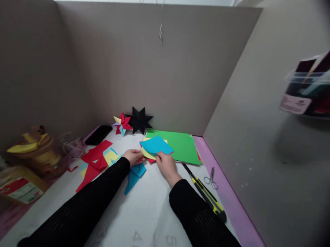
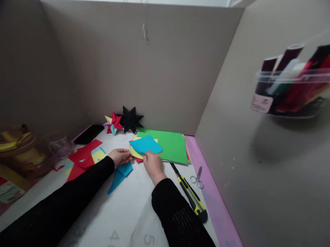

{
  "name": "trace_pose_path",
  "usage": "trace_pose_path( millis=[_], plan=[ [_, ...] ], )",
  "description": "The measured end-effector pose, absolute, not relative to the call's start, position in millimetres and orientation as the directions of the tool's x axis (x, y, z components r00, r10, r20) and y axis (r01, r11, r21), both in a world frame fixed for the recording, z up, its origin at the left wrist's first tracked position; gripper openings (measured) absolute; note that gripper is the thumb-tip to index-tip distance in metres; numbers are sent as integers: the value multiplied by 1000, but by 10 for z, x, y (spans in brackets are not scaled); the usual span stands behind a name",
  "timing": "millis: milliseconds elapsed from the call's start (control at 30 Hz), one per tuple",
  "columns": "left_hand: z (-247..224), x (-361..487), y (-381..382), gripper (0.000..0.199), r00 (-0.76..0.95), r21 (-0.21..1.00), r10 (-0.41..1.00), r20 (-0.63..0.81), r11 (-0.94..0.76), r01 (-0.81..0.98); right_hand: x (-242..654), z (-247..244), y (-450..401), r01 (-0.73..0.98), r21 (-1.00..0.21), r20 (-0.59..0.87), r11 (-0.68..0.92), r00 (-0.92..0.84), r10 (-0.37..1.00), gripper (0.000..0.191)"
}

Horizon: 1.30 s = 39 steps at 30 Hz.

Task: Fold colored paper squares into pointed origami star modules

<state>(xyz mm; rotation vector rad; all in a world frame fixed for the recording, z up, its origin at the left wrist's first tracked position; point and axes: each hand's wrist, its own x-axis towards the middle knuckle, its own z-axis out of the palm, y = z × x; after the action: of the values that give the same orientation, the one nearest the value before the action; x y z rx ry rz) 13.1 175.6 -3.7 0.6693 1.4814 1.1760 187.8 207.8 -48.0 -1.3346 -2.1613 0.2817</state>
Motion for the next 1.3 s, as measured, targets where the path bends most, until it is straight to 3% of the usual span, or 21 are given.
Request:
trace_pose_path(
  millis=[100,233,367,467,900,1300],
  plan=[
    [-83,189,1741,5,-277,918,880,-386,334,-215,1863,-467,2102,773,-466,374,430,-269,888,34],
    [-104,230,1726,14,-279,928,895,-349,288,-237,1872,-443,2164,658,-370,480,656,-470,741,57],
    [-93,256,1730,19,-283,934,900,-331,271,-231,1903,-446,2211,600,-319,436,734,-595,675,44],
    [-74,297,1730,16,-266,936,906,-328,273,-223,1916,-466,2226,592,-373,450,715,-558,697,36],
    [-59,347,1724,17,-236,937,914,-331,289,-196,1953,-466,2305,516,-622,371,589,-468,802,33],
    [-2,296,1698,17,-251,934,905,-343,298,-198,1997,-489,2368,434,-714,326,548,-487,810,33]
  ],
)
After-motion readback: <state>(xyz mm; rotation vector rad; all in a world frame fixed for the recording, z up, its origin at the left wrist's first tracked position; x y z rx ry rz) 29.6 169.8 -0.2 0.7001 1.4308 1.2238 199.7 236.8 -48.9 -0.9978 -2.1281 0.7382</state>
